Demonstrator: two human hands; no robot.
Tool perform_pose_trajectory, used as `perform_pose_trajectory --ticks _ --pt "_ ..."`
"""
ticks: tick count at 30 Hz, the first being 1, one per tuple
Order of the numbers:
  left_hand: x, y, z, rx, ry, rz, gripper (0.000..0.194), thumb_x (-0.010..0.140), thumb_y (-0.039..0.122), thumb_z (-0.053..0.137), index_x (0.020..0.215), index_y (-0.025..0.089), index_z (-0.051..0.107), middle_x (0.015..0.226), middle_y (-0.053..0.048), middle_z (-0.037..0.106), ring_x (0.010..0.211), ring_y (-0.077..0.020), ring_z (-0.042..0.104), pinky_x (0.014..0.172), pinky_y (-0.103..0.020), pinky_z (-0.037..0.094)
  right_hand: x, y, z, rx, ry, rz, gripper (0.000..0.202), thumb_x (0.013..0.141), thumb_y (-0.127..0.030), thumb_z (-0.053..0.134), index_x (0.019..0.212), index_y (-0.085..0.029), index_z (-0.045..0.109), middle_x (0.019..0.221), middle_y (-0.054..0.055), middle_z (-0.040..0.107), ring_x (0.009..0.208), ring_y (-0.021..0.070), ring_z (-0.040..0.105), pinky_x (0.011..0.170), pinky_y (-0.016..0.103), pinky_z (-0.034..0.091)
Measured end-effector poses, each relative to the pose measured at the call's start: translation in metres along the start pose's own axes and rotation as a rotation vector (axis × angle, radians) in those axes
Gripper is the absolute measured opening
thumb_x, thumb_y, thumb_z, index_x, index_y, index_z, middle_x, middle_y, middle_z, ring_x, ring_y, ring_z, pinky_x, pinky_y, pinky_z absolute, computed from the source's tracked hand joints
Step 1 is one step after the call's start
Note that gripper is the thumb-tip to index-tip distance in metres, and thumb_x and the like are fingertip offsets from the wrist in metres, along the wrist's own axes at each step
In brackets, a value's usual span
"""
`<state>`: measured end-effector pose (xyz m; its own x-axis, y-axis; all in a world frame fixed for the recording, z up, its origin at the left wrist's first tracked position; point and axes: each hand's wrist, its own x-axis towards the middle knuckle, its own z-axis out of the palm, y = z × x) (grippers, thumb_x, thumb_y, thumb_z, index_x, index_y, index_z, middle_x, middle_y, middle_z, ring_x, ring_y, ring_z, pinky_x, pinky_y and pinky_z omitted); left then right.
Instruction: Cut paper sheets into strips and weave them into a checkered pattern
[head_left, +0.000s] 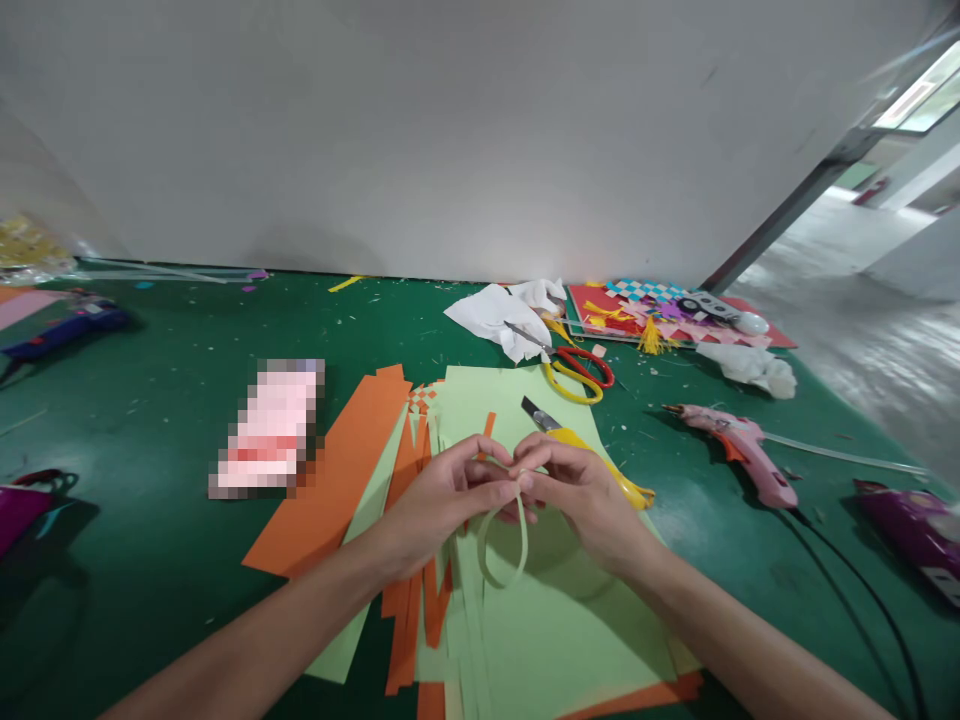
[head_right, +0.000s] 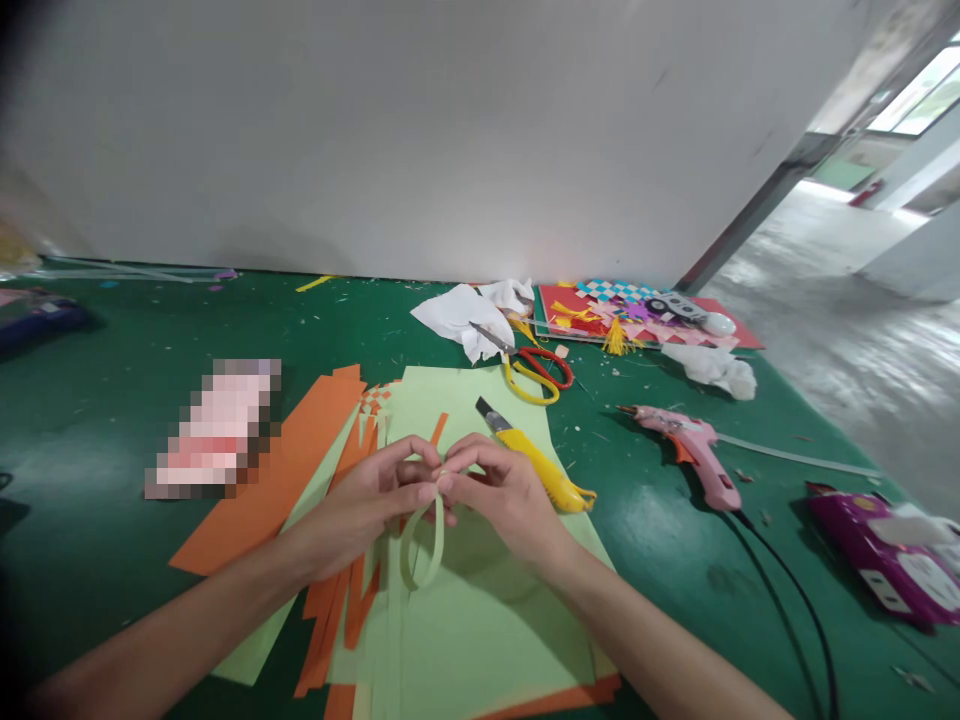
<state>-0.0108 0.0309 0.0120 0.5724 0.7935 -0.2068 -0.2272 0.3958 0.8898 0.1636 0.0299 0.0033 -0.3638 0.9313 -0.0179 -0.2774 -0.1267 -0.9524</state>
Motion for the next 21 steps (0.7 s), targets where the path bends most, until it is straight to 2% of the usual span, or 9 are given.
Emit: perform_pose_trajectory --ticks 13,21 --pt "0.0001 -0.0010 -0.0012 -0.014 0.002 -0.021 0.014 0.084 0.024 0.068 0.086 0.019 0.055 0.080 -0.001 0.070 0.076 -0.0156 0.069 0.071 -0.023 0.045 -0.0004 -0.0031 0.0022 -0.007 0.017 0.038 0.011 0.076 -0.031 0.073 0.072 -0.020 0.070 0.081 -0.001 0.053 0.063 0.0089 0.055 0.053 0.021 0.049" --pt "-0.0006 -0.0010 -0.0011 -0.034 0.003 -0.034 0.015 0.083 0.026 0.068 0.086 0.019 0.056 0.077 -0.001 0.069 0.074 -0.0146 0.068 0.070 -0.023 0.045 -0.0009 -0.0017 0.0005 -0.022 -0.018 0.014 0.008 0.078 -0.028 0.072 0.073 -0.021 0.070 0.082 -0.002 0.053 0.060 0.0077 0.056 0.053 0.021 0.049"
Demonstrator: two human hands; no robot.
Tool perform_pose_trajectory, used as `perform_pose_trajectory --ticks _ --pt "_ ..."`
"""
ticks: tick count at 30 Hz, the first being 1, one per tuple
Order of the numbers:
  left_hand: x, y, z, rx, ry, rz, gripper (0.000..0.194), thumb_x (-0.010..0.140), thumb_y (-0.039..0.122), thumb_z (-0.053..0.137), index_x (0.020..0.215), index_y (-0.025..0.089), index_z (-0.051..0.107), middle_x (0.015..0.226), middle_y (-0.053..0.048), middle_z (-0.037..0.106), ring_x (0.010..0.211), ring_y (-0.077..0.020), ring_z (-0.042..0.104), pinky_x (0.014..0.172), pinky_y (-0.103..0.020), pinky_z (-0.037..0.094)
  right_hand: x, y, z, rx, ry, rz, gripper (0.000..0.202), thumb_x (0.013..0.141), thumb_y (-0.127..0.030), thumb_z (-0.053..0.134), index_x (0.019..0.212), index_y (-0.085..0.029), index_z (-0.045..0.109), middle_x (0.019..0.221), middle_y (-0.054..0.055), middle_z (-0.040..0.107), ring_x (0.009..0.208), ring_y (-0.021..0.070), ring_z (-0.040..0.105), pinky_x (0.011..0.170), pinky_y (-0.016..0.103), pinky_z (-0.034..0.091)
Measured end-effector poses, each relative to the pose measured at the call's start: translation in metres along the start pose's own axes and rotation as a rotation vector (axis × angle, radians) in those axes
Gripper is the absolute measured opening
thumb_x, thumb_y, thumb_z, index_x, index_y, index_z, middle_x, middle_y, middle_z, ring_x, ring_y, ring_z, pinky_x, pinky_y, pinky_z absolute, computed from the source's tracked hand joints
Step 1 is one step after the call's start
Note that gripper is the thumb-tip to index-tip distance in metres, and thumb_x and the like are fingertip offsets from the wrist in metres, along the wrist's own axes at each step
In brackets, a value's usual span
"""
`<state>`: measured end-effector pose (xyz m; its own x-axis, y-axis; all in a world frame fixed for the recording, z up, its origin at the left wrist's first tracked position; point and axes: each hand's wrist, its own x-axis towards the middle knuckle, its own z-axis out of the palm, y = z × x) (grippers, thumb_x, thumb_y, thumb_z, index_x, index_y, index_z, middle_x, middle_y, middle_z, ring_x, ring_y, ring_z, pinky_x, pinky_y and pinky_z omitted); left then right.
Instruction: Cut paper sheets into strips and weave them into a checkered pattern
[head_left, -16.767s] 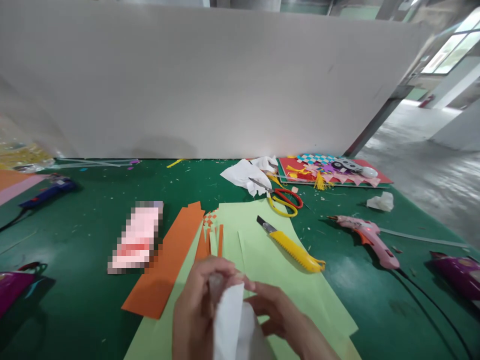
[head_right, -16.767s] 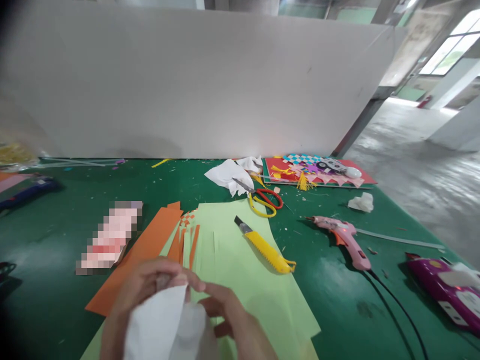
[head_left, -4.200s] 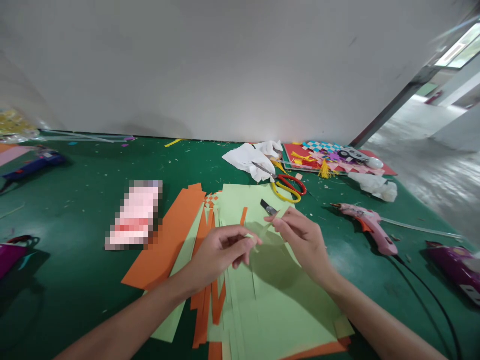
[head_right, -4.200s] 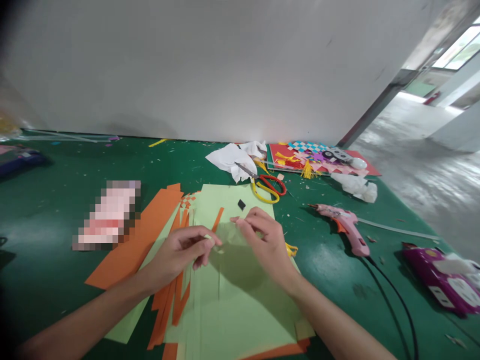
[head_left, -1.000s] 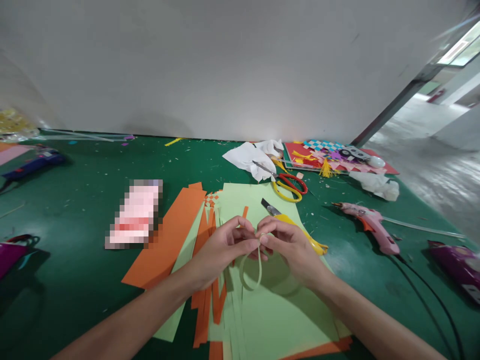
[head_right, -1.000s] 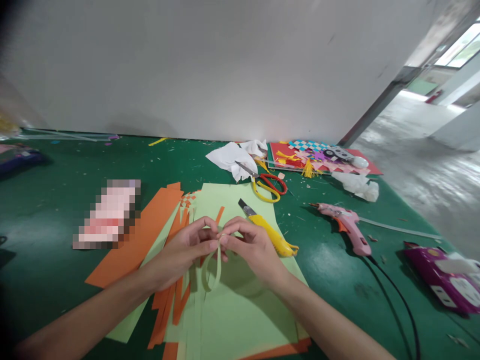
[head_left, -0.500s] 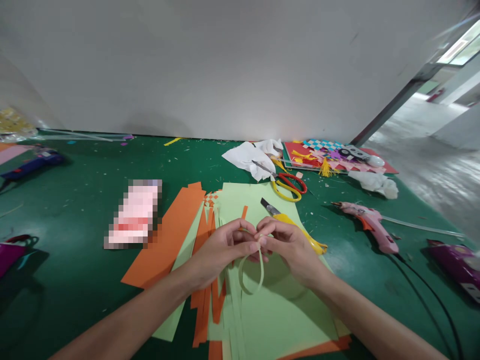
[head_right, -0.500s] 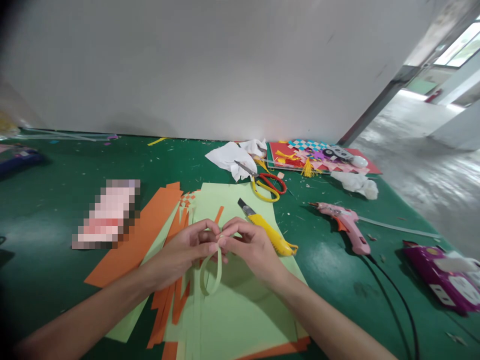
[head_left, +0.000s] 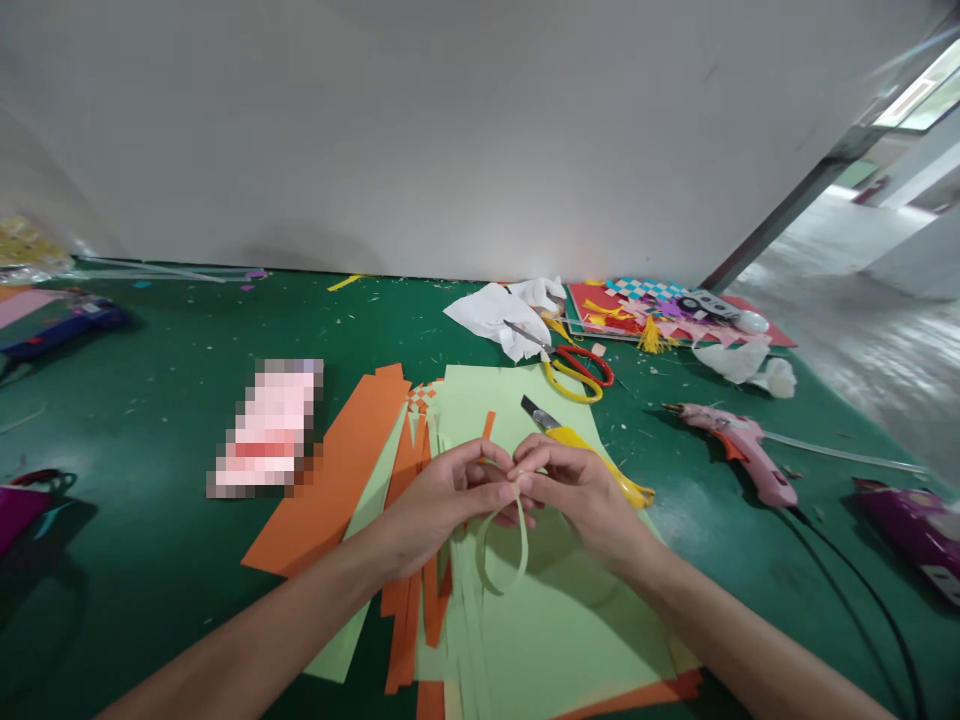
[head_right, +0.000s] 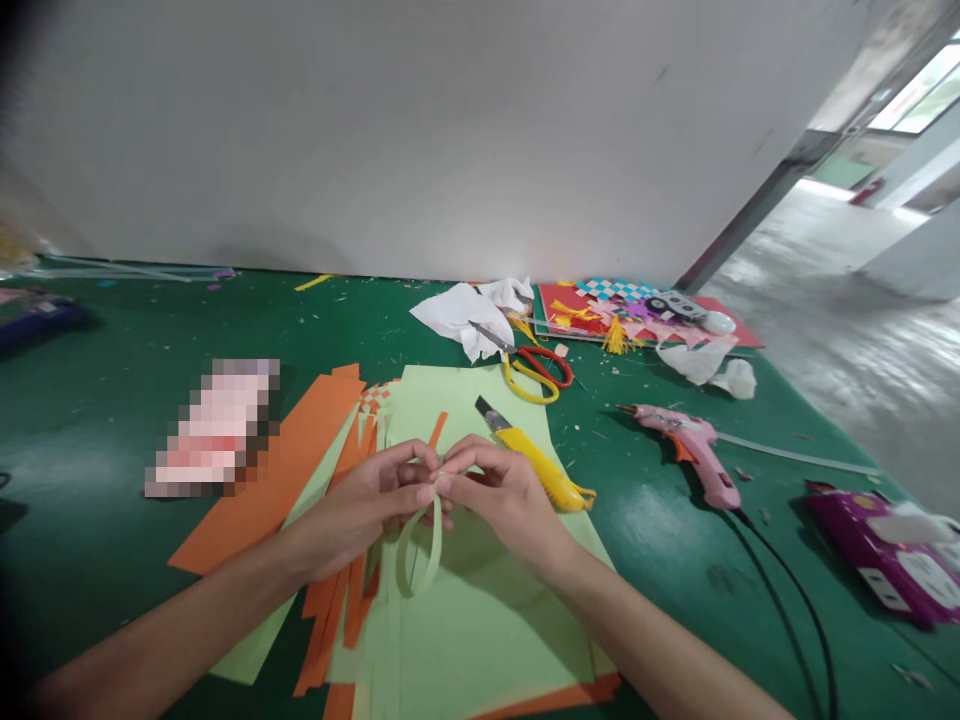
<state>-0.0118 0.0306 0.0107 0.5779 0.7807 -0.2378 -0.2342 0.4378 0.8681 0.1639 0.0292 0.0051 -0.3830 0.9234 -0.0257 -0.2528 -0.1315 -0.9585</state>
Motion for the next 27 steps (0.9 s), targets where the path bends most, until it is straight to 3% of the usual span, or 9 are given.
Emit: perform_pose_trajectory --ticks 27 --pt "0.0012 -0.0024 -0.0034 -0.028 -0.015 -0.006 0.016 0.082 0.026 0.070 0.088 0.018 0.057 0.077 -0.001 0.069 0.071 -0.0132 0.068 0.069 -0.022 0.046 -0.0021 0.0005 0.0003 -0.028 -0.009 0.000 0.006 0.077 -0.028 0.072 0.077 -0.022 0.071 0.084 -0.001 0.053 0.061 0.0100 0.060 0.057 0.026 0.054"
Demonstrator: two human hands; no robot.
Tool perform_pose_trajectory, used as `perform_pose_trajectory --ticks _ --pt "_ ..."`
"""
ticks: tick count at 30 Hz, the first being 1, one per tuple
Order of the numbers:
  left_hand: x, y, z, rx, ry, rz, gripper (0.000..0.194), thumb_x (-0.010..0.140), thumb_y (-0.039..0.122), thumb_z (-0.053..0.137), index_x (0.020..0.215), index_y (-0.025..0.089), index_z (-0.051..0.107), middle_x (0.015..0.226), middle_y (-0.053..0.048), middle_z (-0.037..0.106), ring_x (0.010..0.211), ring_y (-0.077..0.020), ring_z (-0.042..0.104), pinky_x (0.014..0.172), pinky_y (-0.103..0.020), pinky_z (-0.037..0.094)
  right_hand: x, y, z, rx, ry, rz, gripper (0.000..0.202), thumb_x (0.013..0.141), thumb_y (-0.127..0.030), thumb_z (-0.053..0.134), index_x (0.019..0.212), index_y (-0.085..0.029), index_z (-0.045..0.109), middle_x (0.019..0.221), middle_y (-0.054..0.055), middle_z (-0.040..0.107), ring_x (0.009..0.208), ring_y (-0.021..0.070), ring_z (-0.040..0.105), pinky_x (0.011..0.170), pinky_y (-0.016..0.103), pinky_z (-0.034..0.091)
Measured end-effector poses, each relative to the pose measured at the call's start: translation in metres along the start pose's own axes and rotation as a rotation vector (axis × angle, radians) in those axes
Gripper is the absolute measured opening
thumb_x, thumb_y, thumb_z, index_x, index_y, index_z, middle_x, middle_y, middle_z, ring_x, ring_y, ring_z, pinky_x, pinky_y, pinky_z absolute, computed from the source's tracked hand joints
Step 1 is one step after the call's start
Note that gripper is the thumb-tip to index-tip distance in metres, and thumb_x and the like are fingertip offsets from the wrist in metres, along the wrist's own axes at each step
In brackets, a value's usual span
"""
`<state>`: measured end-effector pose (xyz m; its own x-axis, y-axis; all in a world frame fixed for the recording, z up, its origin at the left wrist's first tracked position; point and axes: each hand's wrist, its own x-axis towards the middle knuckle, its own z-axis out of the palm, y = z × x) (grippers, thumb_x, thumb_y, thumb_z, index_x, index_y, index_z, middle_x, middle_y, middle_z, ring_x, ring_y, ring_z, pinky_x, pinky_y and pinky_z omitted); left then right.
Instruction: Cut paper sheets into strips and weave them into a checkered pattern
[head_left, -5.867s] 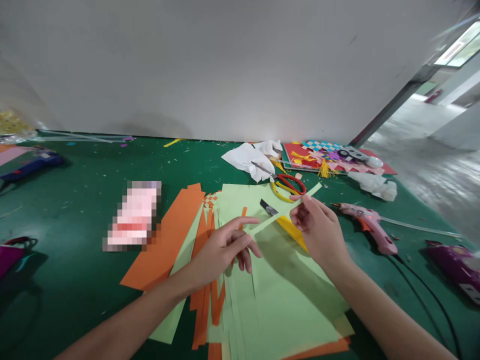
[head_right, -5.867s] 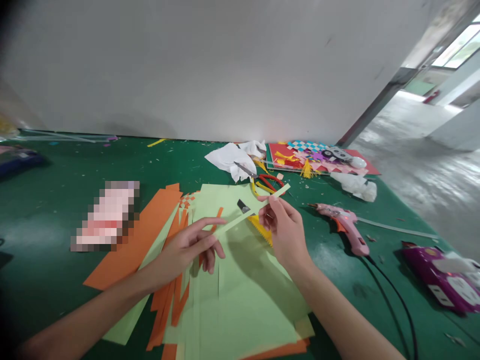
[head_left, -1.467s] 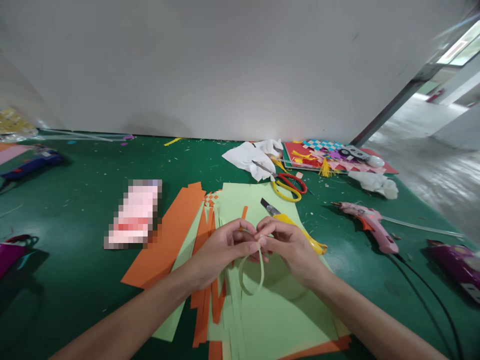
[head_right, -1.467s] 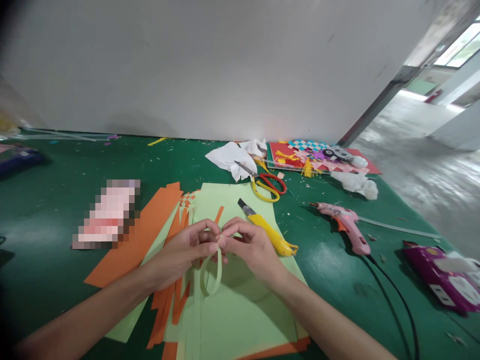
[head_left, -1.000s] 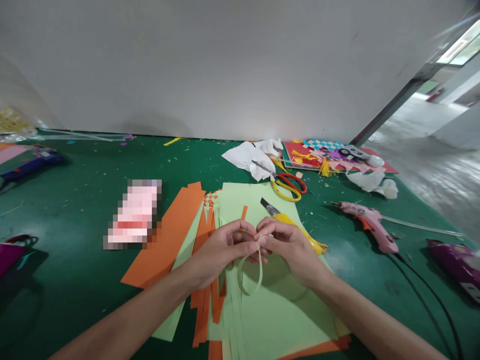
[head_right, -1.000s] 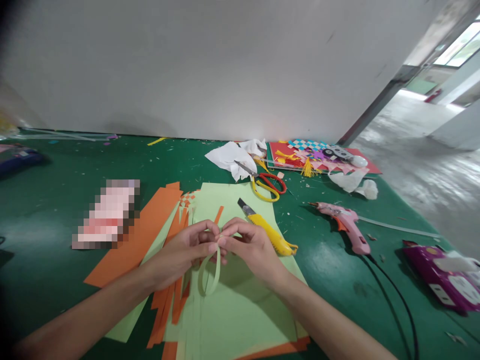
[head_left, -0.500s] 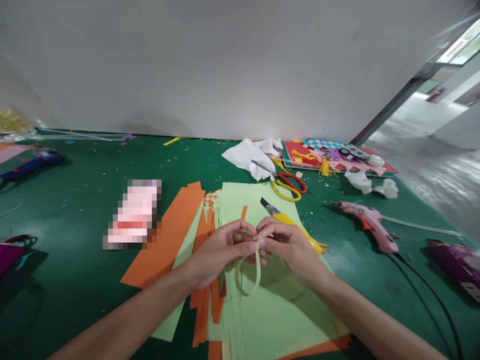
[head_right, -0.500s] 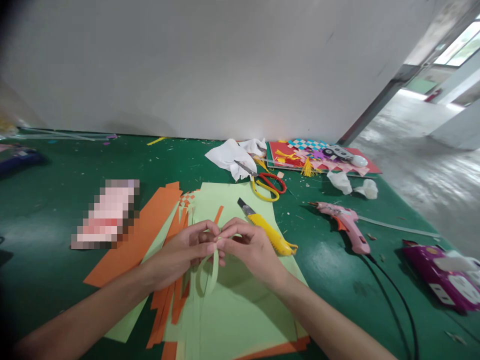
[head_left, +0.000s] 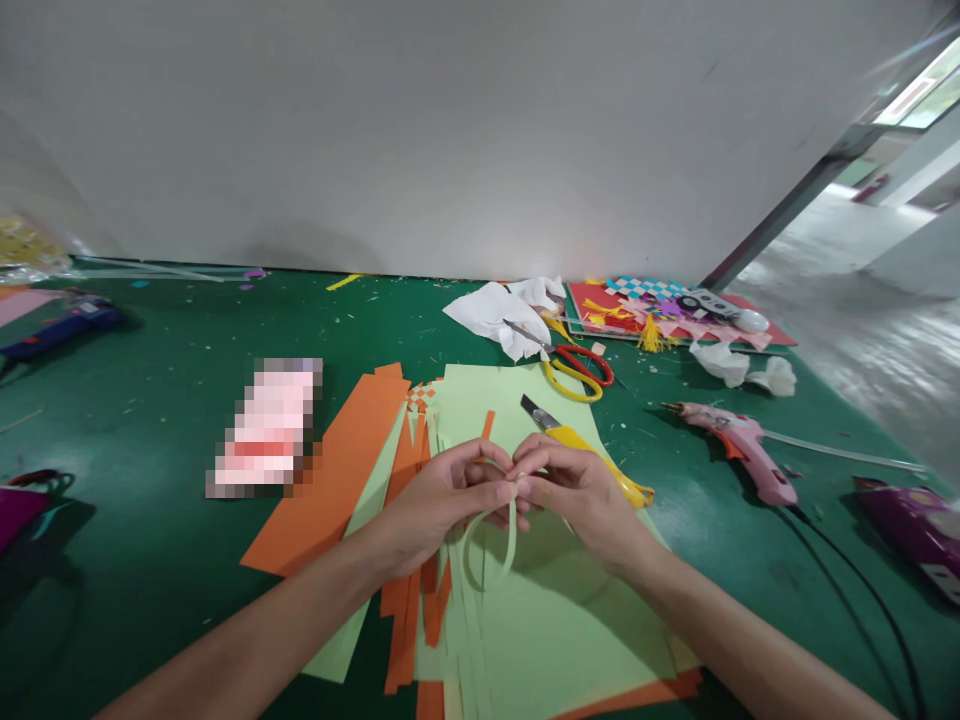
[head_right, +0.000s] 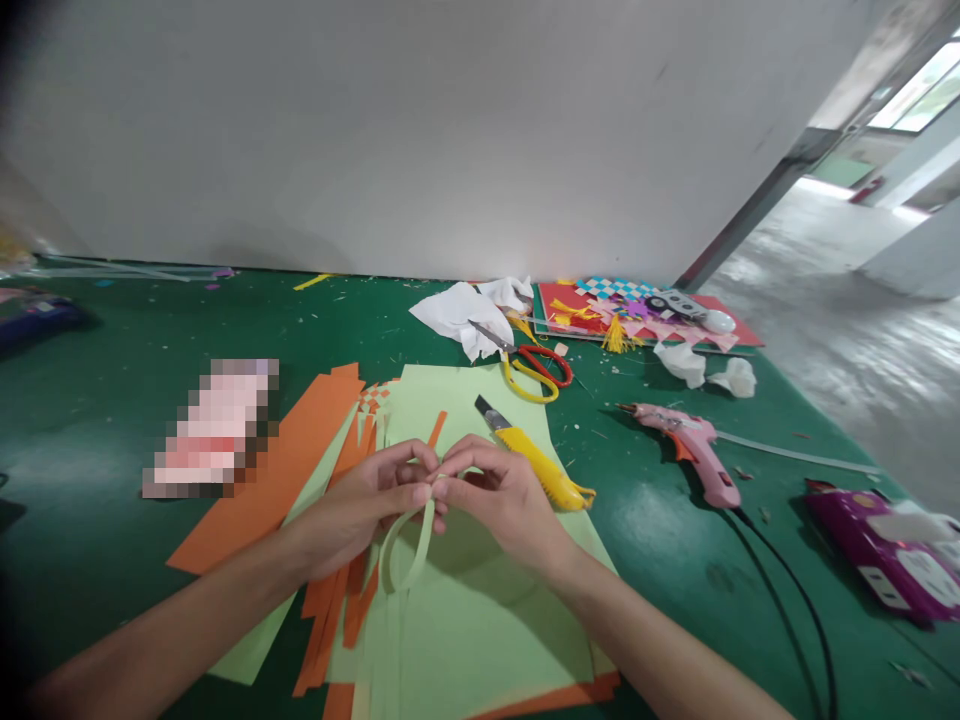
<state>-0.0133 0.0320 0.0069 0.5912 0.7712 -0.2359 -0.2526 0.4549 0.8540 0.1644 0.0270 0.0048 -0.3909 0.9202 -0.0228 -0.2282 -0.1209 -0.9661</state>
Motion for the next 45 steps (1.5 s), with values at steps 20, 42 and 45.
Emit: perform_pose_trajectory --ticks 20,42,45 --pt "-0.0004 0.0021 0.0011 0.005 -0.004 -0.017 0.013 0.084 0.025 0.068 0.089 0.018 0.058 0.076 -0.001 0.069 0.069 -0.0118 0.068 0.064 -0.019 0.043 -0.0002 -0.0026 0.0017 -0.027 -0.004 -0.008 0.010 0.078 -0.029 0.071 0.073 -0.021 0.070 0.082 -0.001 0.053 0.062 0.0106 0.060 0.056 0.027 0.054" --pt "-0.0003 0.0014 -0.0017 -0.092 -0.018 -0.037 0.016 0.084 0.023 0.068 0.090 0.018 0.054 0.078 -0.001 0.070 0.070 -0.0119 0.069 0.064 -0.017 0.045 0.0000 -0.0009 0.0019 -0.012 -0.017 -0.049 0.005 0.082 -0.023 0.067 0.086 -0.023 0.070 0.084 -0.002 0.053 0.061 0.0091 0.062 0.058 0.025 0.054" --pt "-0.0001 0.0011 -0.0023 -0.089 -0.017 -0.033 0.016 0.084 0.023 0.068 0.091 0.018 0.054 0.078 -0.001 0.069 0.070 -0.0122 0.069 0.063 -0.017 0.044 -0.0005 -0.0008 0.0020 -0.014 -0.011 -0.043 0.003 0.082 -0.023 0.068 0.083 -0.023 0.070 0.085 -0.002 0.053 0.061 0.0087 0.061 0.058 0.024 0.053"
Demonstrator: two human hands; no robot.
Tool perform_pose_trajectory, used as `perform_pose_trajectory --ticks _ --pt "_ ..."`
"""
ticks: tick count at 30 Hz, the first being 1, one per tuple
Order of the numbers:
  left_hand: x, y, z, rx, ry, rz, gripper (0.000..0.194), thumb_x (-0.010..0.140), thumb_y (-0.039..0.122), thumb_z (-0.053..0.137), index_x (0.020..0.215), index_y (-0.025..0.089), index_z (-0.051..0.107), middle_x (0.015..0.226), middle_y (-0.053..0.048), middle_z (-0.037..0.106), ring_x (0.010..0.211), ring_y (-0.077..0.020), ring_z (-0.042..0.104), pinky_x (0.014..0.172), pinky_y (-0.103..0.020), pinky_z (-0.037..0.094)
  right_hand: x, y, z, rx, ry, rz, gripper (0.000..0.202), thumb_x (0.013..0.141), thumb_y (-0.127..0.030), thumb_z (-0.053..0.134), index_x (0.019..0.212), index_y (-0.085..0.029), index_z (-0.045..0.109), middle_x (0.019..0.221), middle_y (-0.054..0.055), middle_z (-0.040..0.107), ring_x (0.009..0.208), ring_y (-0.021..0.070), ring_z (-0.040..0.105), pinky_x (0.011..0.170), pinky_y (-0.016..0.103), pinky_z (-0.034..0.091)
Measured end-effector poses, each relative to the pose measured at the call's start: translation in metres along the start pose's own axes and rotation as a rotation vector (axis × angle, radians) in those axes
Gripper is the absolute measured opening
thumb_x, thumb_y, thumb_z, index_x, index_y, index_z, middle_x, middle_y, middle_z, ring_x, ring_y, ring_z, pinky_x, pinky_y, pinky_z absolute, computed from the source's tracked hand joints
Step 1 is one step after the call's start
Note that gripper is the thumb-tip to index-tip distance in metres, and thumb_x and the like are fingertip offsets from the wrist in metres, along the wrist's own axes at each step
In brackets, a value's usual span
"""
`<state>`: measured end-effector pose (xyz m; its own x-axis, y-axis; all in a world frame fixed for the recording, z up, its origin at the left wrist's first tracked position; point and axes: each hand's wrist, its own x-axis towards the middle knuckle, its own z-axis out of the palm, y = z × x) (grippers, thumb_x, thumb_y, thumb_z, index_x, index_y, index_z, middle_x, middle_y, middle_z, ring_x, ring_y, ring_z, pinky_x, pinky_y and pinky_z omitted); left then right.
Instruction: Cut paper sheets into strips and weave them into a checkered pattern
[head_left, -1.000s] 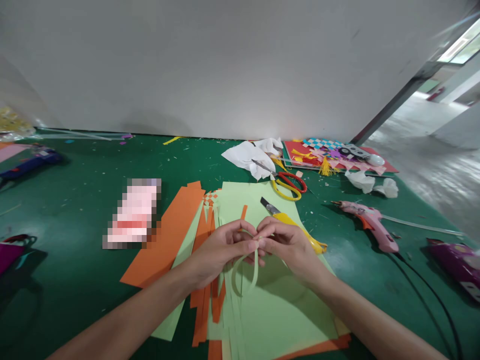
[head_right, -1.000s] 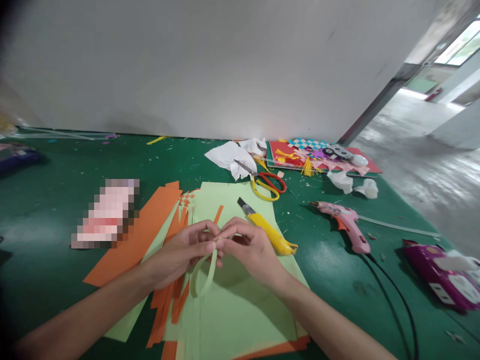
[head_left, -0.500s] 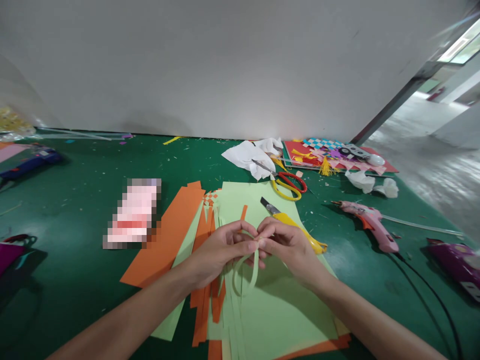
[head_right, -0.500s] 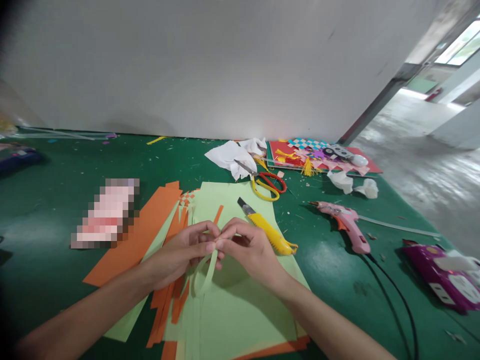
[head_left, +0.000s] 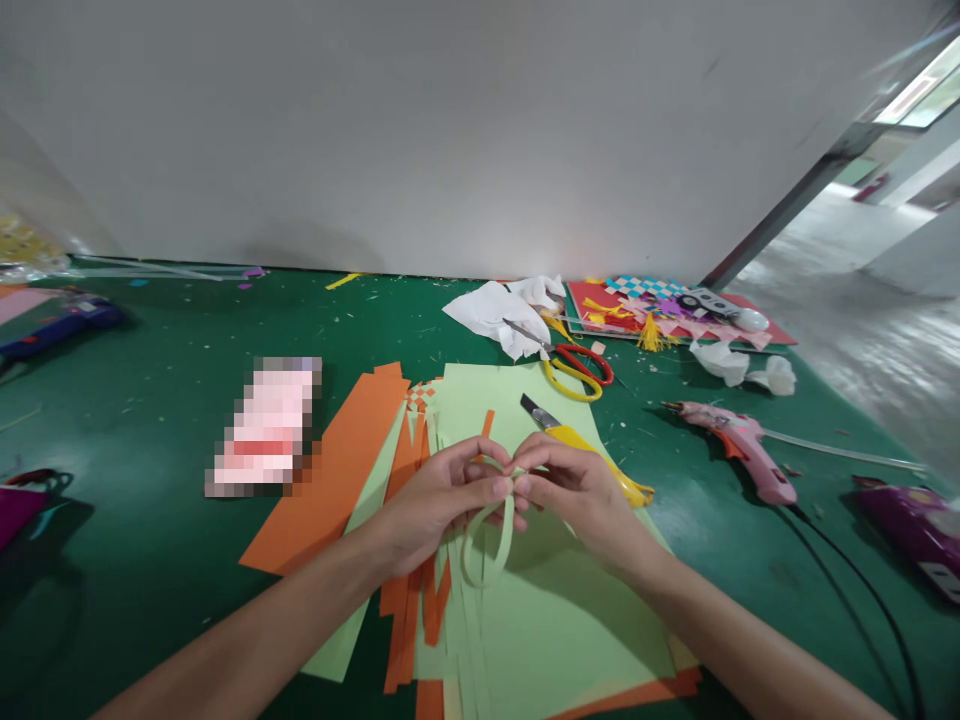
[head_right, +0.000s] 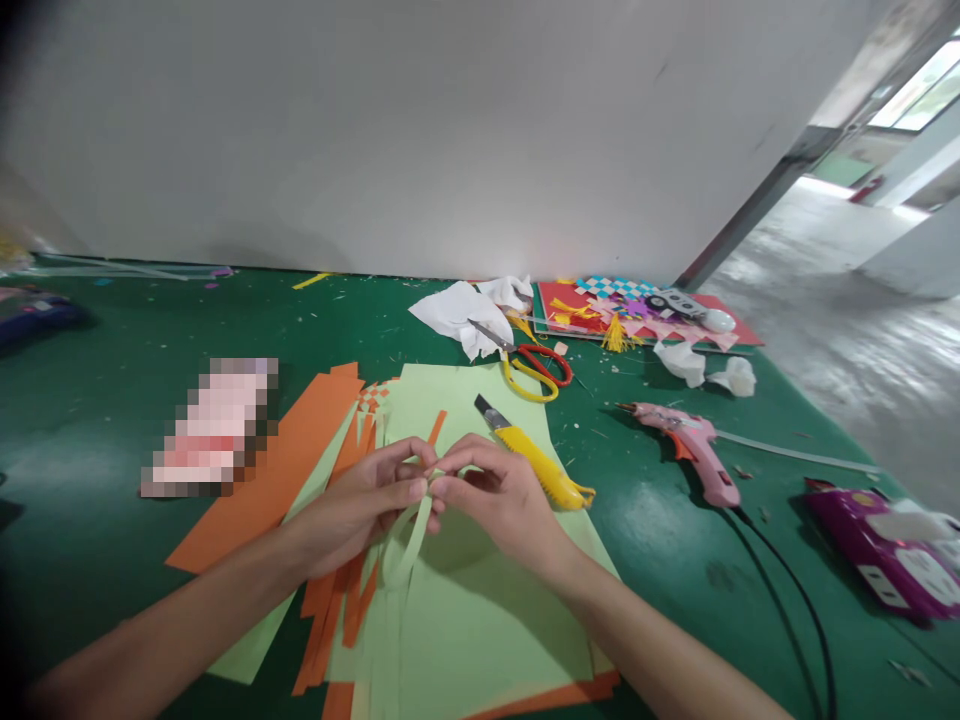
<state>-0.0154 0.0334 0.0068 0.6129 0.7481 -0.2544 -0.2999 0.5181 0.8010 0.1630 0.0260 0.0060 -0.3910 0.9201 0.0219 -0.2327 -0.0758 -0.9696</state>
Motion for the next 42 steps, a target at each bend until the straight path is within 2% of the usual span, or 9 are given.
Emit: perform_pose_trajectory --ticks 8,30,42 --pt "0.0000 -0.0007 0.0006 0.027 -0.014 0.013 0.016 0.084 0.024 0.068 0.091 0.017 0.055 0.078 -0.002 0.069 0.070 -0.0121 0.069 0.066 -0.018 0.046 -0.0005 0.0009 0.0002 -0.035 0.016 -0.003 0.008 0.081 -0.026 0.068 0.075 -0.021 0.069 0.082 -0.001 0.052 0.061 0.0088 0.059 0.056 0.024 0.054" --pt "-0.0009 0.0006 0.0023 0.045 -0.013 -0.020 0.015 0.084 0.025 0.068 0.090 0.018 0.056 0.080 -0.003 0.072 0.073 -0.0130 0.070 0.068 -0.019 0.046 -0.0018 -0.0025 0.0010 -0.144 0.033 0.005 0.016 0.081 -0.028 0.068 0.070 -0.019 0.064 0.075 -0.002 0.053 0.062 0.0081 0.055 0.056 0.021 0.048" --pt "-0.0007 0.0010 0.0024 0.047 -0.014 -0.027 0.017 0.083 0.027 0.070 0.090 0.018 0.057 0.080 -0.003 0.072 0.073 -0.0142 0.069 0.068 -0.021 0.045 -0.0020 -0.0050 0.0026 -0.134 0.026 0.030 0.021 0.080 -0.037 0.068 0.069 -0.019 0.063 0.076 -0.002 0.052 0.058 0.0087 0.054 0.052 0.023 0.049"
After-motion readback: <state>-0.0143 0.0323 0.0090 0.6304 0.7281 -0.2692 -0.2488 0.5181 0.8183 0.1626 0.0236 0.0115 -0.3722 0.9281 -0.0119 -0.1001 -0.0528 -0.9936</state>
